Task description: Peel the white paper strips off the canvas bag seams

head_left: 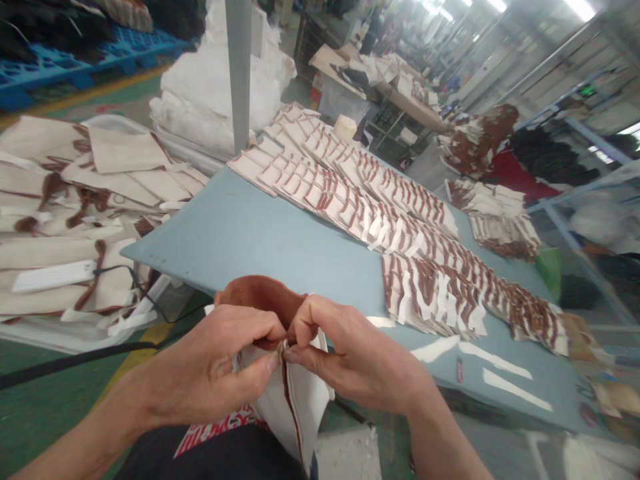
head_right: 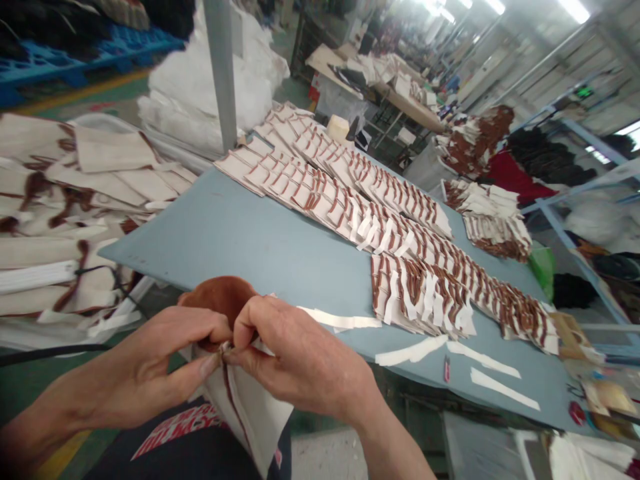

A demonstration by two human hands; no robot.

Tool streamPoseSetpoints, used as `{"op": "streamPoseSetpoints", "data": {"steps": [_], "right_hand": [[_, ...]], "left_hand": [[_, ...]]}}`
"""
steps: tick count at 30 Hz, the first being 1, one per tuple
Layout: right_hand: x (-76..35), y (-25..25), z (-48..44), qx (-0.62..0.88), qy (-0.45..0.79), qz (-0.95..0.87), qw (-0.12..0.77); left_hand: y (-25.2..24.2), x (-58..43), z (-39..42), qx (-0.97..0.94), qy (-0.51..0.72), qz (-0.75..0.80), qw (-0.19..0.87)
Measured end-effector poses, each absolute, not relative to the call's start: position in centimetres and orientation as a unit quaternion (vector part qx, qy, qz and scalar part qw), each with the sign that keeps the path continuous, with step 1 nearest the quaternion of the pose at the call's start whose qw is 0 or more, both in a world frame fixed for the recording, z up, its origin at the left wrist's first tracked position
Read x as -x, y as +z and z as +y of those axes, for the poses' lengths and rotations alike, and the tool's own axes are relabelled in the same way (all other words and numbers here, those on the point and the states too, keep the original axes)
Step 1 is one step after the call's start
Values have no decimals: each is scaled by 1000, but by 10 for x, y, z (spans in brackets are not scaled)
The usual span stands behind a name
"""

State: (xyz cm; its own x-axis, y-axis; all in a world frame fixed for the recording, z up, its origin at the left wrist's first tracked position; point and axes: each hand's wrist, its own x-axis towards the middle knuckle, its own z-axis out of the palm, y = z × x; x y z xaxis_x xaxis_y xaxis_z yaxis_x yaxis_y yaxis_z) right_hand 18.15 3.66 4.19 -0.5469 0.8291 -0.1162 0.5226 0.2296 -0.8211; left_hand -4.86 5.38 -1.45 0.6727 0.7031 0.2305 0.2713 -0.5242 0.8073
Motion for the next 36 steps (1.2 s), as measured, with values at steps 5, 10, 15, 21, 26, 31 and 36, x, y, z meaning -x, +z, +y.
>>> {"op": "streamPoseSetpoints", "data": {"steps": [5, 10, 15, 21, 26, 31, 36], "right_hand": [[-183, 38, 36, 433, 436, -765, 193], [-179, 31, 32, 435, 458, -746, 210], [-170, 26, 29, 453, 478, -711, 248], [-158, 24, 24, 455, 437, -719, 292], [-157, 19, 24, 444, 395, -745, 302], [-157, 15, 24, 429, 358, -766, 317], [-161, 15, 22, 434, 350, -772, 304]], "left_hand": [[-16, 48, 49, -798, 253, 318, 446], [-26, 50, 42, -738, 250, 333, 531], [-33, 54, 37, -748, 298, 318, 501], [-29, 60, 34, -764, 320, 310, 466], [-24, 65, 35, -769, 302, 303, 475], [-21, 67, 35, -770, 295, 292, 485], [-26, 66, 34, -746, 294, 299, 518]]}}
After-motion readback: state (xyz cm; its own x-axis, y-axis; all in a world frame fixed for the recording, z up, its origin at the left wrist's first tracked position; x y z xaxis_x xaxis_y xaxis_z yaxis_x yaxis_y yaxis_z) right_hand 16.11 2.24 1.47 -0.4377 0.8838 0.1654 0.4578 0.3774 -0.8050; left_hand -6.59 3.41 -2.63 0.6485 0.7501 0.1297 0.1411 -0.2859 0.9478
